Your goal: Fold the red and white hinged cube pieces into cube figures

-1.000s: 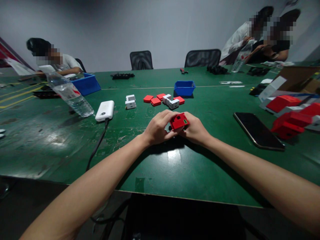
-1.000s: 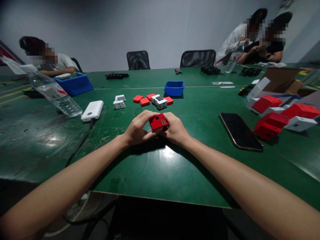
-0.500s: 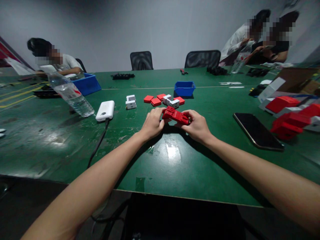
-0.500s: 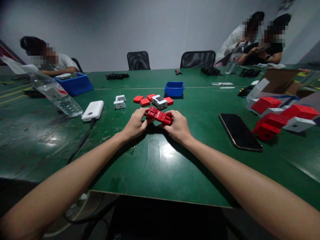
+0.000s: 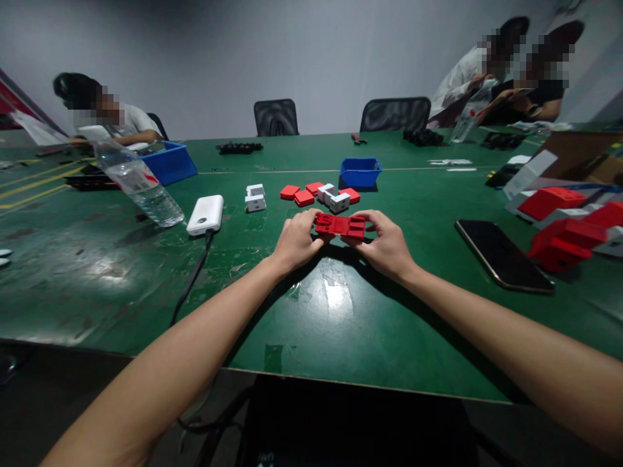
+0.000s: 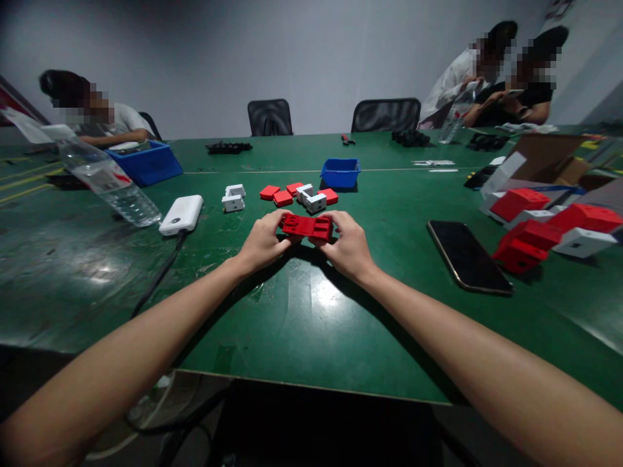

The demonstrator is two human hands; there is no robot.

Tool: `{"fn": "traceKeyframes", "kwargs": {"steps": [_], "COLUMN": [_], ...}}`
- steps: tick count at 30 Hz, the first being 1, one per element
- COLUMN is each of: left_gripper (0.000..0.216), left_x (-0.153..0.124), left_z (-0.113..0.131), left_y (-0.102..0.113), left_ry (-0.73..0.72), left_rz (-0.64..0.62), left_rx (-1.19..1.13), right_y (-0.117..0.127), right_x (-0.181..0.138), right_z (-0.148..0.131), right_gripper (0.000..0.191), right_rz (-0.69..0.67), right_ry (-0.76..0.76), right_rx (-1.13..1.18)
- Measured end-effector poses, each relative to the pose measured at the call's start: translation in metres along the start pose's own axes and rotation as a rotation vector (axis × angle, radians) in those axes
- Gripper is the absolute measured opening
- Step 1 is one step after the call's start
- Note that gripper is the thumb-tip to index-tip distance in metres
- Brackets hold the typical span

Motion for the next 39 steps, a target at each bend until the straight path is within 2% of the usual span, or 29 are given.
{"fn": "traceKeyframes", "kwargs": {"steps": [3,6,14,19,23,26,30,34,36,39], "left_gripper": [0.037,0.036,0.035,0.041,0.055,0.058,0.059,0.043,0.037,0.035], "left_x": [0.0,-0.001,-0.001,-0.002,-0.003,-0.004,-0.005,-0.003,-0.001,0.001], "left_z": [0.0,-0.002,-0.001,0.002,0.009,0.016,0.02,0.019,0.017,0.009], "left_y": [0.0,0.001,-0.002,-0.007,-0.006,-0.004,-0.002,0.003,0.006,0.006], "left_ry": [0.037,0.071,0.013,-0.058,-0.168,-0.262,-0.309,-0.284,-0.241,-0.084], "left_rz": [-0.002,-0.002,-0.034,-0.082,-0.045,-0.022,0.009,0.047,0.071,0.105], "left_rx": [-0.011,-0.042,-0.035,-0.035,-0.103,-0.166,-0.219,-0.253,-0.294,-0.407], "right_y": [-0.006,-0.008,-0.005,0.001,0.006,0.008,0.008,0.004,0.0,-0.007], "right_x": [-0.001,-0.002,-0.007,-0.007,-0.006,-0.005,-0.004,-0.003,-0.003,-0.004], "right_z": [0.003,0.0,-0.015,-0.019,-0.02,-0.021,-0.02,-0.02,-0.018,-0.011], "right_gripper": [0.035,0.038,0.044,0.04,0.038,0.038,0.04,0.042,0.05,0.065], "right_rz": [-0.073,-0.082,-0.026,0.028,0.071,0.092,0.074,0.021,-0.018,-0.087], "right_ry": [-0.056,-0.069,0.044,0.102,0.107,0.107,0.101,0.091,0.076,0.045], "right_rx": [0.121,0.157,0.273,0.154,0.098,0.085,0.061,0.05,0.03,-0.031]}}
Point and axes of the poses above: each hand's wrist, its own x-axis towards the middle knuckle, its own y-axis out of the back of the hand, z = x × y, the point moved 6 cm from there along x, towards the middle knuckle, and after that the axes turned 7 degrees about -x, right-handed, at the moved point
